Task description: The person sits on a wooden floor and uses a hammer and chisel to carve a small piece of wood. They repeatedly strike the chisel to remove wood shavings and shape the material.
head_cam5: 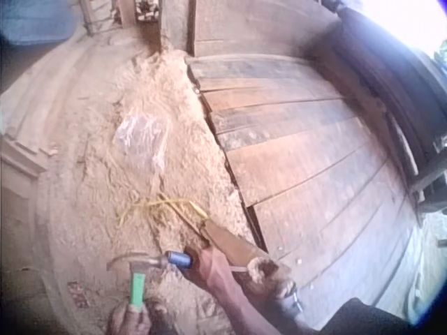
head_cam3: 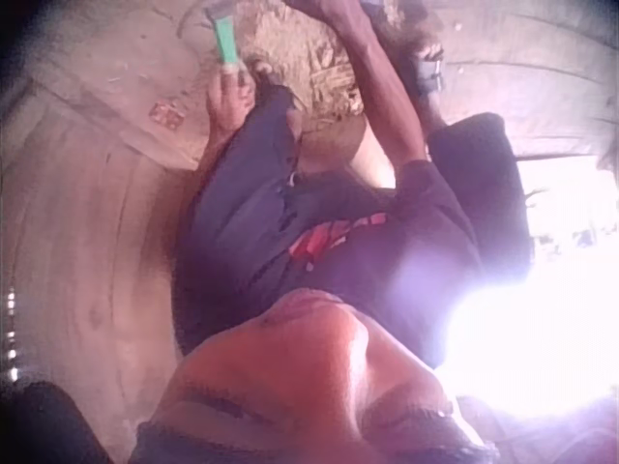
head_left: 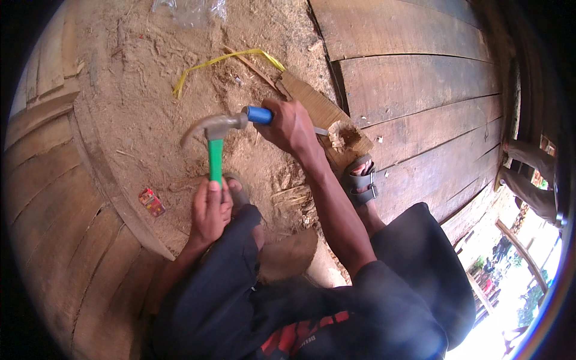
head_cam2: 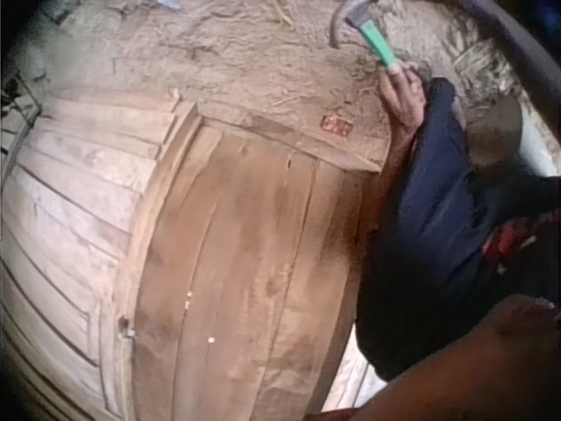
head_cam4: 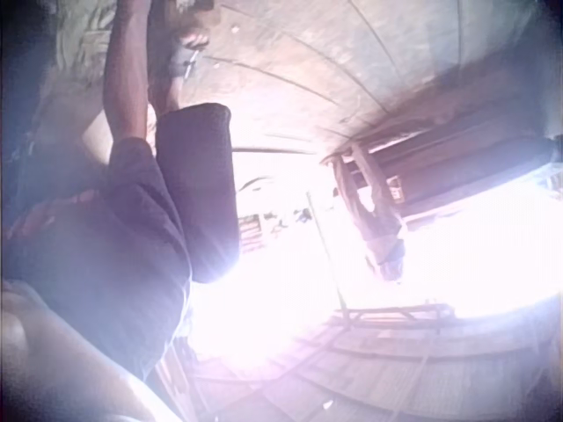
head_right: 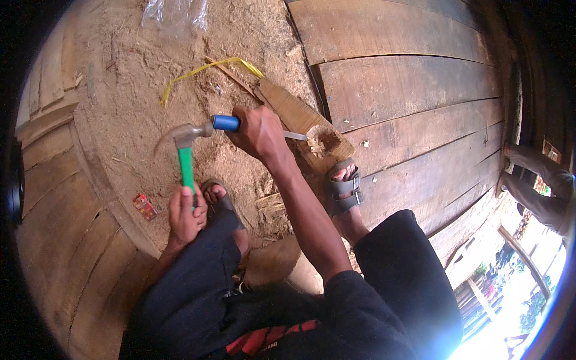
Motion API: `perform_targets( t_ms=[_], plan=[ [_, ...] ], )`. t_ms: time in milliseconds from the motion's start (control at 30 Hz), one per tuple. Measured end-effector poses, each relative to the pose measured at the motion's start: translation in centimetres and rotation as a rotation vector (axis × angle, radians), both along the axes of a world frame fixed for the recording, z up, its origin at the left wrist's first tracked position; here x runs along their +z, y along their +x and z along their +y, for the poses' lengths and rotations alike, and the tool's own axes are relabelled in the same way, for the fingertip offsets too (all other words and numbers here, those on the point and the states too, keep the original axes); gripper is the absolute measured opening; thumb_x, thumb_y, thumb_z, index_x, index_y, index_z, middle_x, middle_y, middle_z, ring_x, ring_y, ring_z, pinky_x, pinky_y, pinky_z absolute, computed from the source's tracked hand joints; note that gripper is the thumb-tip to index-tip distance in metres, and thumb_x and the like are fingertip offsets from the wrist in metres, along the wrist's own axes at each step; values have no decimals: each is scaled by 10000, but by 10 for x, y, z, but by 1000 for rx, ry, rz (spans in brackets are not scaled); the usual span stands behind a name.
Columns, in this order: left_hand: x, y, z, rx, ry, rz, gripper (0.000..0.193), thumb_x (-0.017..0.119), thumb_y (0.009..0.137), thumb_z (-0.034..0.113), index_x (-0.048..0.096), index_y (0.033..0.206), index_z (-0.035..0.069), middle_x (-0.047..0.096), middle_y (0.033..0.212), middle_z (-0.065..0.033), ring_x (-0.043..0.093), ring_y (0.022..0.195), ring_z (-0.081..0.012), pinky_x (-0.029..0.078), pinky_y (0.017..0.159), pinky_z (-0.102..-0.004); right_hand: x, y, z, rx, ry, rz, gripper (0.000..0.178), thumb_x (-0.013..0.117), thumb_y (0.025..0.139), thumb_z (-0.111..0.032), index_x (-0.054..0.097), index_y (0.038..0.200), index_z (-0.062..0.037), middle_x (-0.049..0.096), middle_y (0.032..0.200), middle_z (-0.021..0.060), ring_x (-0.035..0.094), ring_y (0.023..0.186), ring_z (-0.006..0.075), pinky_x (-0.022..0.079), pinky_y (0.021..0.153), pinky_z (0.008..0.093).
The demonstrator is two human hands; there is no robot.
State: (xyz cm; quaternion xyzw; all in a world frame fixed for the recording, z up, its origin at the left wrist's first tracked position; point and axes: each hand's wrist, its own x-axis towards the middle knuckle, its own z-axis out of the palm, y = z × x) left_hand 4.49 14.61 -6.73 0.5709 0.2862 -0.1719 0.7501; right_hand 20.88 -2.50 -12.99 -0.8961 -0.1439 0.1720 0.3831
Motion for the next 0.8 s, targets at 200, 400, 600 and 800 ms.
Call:
perform_targets(
  t_ms=[200,400,600,800],
  plan=[
    [-17,-9,13,29,-40,80,413,320,1058,503,430,955,118,359,612,29,306,404,-54,260,328,-224,0,0,0,-4,-20,16,160,742,752,-197,678,800,-58,646,678,186,668,656,373,520,614,445],
    [-14,-6,24,13,62,9,389,337,1064,470,452,986,106,355,617,34,302,420,-40,269,330,-217,0,-2,-2,-18,-34,11,161,738,752,-192,668,798,-55,646,676,181,666,654,370,520,620,447],
    [18,26,17,260,-38,-117,386,328,1069,459,456,985,105,371,631,39,313,439,-37,257,360,-211,-3,0,-7,-23,-40,5,170,741,754,-194,655,785,-51,644,674,182,665,647,370,516,611,448],
    [14,28,20,-9,143,-42,367,327,1074,440,445,984,105,356,624,42,312,433,-38,262,368,-208,-5,-1,-5,-43,-16,-18,170,738,762,-200,660,785,-51,637,652,177,661,629,378,516,594,443]
  ],
)
